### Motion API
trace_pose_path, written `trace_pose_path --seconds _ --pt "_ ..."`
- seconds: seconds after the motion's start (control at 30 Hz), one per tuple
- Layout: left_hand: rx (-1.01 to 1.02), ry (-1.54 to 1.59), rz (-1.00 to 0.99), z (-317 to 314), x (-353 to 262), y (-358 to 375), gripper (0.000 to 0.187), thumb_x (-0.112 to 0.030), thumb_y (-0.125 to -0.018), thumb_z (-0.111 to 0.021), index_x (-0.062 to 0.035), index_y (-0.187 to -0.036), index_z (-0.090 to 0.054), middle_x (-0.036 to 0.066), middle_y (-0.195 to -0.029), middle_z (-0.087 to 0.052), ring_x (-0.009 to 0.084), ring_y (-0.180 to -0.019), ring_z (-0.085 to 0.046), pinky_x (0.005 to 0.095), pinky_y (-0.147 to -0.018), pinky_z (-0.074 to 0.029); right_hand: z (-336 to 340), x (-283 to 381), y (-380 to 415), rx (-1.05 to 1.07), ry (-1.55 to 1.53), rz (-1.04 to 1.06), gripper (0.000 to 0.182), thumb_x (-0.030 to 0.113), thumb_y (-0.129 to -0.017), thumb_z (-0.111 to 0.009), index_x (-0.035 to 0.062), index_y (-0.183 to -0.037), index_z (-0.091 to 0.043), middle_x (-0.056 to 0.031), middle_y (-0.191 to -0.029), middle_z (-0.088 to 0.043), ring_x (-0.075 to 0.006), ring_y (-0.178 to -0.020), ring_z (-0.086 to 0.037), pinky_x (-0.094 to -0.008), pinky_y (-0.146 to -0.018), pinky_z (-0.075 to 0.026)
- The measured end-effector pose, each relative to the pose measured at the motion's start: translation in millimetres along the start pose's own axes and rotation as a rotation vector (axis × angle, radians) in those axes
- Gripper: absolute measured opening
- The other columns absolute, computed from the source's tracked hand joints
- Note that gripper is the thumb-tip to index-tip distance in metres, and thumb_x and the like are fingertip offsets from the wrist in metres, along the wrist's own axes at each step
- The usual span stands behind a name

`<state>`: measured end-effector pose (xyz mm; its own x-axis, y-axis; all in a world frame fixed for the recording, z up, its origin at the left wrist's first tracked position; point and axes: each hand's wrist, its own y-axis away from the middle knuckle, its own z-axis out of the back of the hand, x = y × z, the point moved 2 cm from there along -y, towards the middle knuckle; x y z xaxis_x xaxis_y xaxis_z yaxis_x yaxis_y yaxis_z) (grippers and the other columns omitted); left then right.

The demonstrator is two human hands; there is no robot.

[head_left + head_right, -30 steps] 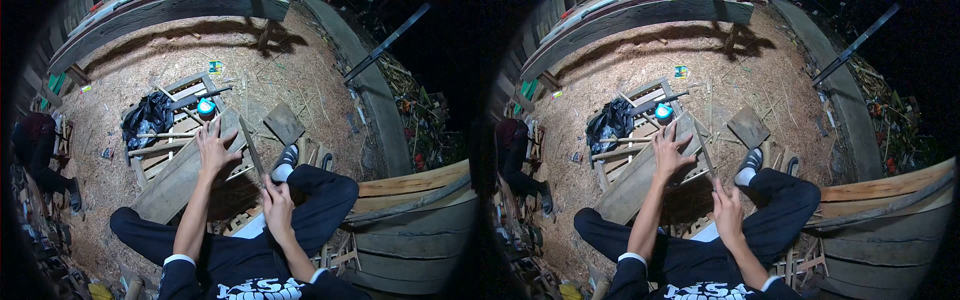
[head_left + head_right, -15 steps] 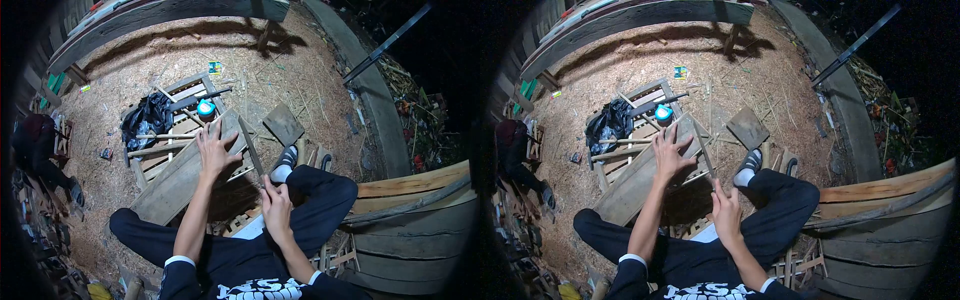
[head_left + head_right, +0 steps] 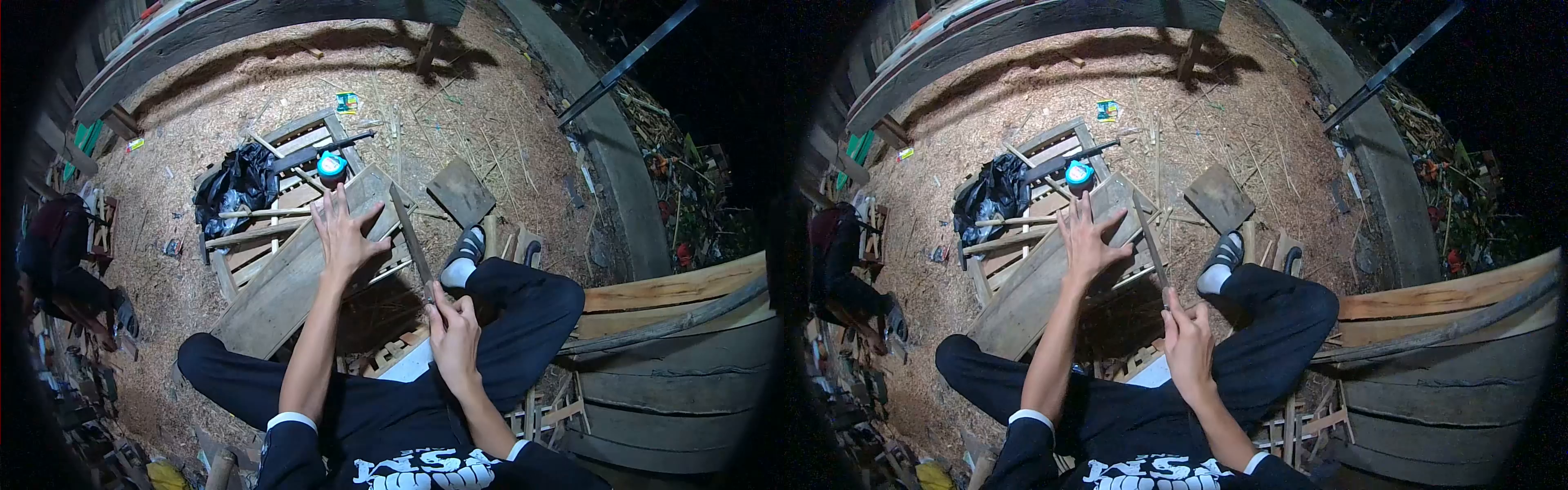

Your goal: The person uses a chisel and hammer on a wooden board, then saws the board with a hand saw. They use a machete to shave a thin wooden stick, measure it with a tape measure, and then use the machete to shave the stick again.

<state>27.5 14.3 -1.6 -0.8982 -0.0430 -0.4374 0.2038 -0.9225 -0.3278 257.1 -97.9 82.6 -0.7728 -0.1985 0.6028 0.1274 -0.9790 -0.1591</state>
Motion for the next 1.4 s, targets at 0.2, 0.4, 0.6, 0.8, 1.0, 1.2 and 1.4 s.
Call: trace_pose_path --seconds 0.2,0.4,0.6,0.8,1.0,1.2,1.4 --pt "0.027 0.053 0.005 2 3 -3 0.075 -0.050 -0.055 -0.094 -0.0391 -0.127 -0.079 0.025 -0.165 -0.037 0.0469 -0.147 -0.034 0.0597 -0.124 -0.019 -8 0 -5 -0.034 0.046 0.034 0.045 0.008 -0.095 -0.074 0.0131 -0.139 -0.071 -0.0148 -0.085 -0.053 -0.0310 -0.073 -0.060 -0.0445 -0.070 -0.052" --pt "0.029 0.081 0.019 -1 -1 5 0.071 -0.047 -0.054 -0.096 -0.0382 -0.123 -0.081 0.024 -0.164 -0.038 0.0463 -0.148 -0.034 0.0591 -0.124 -0.020 -23 -7 1 -0.064 -0.011 0.037 0.045 0.006 -0.094 -0.075 0.0124 -0.139 -0.071 -0.0137 -0.086 -0.055 -0.0293 -0.070 -0.059 -0.0431 -0.069 -0.051" --pt "0.000 0.067 -0.004 -2 2 -4 0.068 -0.047 -0.056 -0.095 -0.0383 -0.122 -0.081 0.025 -0.163 -0.040 0.0455 -0.145 -0.037 0.0561 -0.123 -0.022 -18 -9 7 0.006 0.015 0.003 0.046 0.012 -0.101 -0.070 0.0164 -0.147 -0.066 -0.0159 -0.092 -0.054 -0.0324 -0.076 -0.062 -0.0442 -0.069 -0.052" --pt "-0.020 0.071 0.015 -4 2 -3 0.072 -0.048 -0.052 -0.096 -0.0376 -0.122 -0.082 0.023 -0.163 -0.040 0.0454 -0.145 -0.037 0.0565 -0.123 -0.022 -13 -15 9 -0.005 0.039 0.028 0.048 0.011 -0.100 -0.070 0.0166 -0.147 -0.065 -0.0155 -0.091 -0.054 -0.0324 -0.074 -0.062 -0.0445 -0.068 -0.052" --pt "-0.013 0.056 0.012 -6 3 -6 0.072 -0.050 -0.053 -0.096 -0.0386 -0.123 -0.081 0.022 -0.165 -0.039 0.0456 -0.146 -0.037 0.0574 -0.123 -0.021 -11 -9 15 -0.043 0.035 0.077 0.043 0.012 -0.099 -0.072 0.0141 -0.142 -0.069 -0.0165 -0.091 -0.056 -0.0359 -0.077 -0.064 -0.0455 -0.068 -0.052" --pt "-0.021 0.028 -0.002 -4 -1 -2 0.072 -0.051 -0.053 -0.095 -0.0388 -0.123 -0.081 0.024 -0.164 -0.040 0.0451 -0.146 -0.036 0.0566 -0.123 -0.022 -8 -27 13 -0.044 -0.075 0.020 0.043 0.011 -0.097 -0.075 0.0085 -0.140 -0.070 -0.0093 -0.082 -0.051 -0.0235 -0.066 -0.055 -0.0409 -0.060 -0.047" --pt "-0.021 0.034 -0.040 -3 -5 -2 0.068 -0.060 -0.062 -0.091 -0.0370 -0.125 -0.080 0.024 -0.164 -0.039 0.0438 -0.149 -0.035 0.0577 -0.125 -0.018 9 -32 -29 -0.019 -0.328 -0.082 0.041 0.015 -0.100 -0.076 0.0013 -0.137 -0.070 0.0013 -0.083 -0.043 -0.0080 -0.074 -0.044 -0.0267 -0.065 -0.040"
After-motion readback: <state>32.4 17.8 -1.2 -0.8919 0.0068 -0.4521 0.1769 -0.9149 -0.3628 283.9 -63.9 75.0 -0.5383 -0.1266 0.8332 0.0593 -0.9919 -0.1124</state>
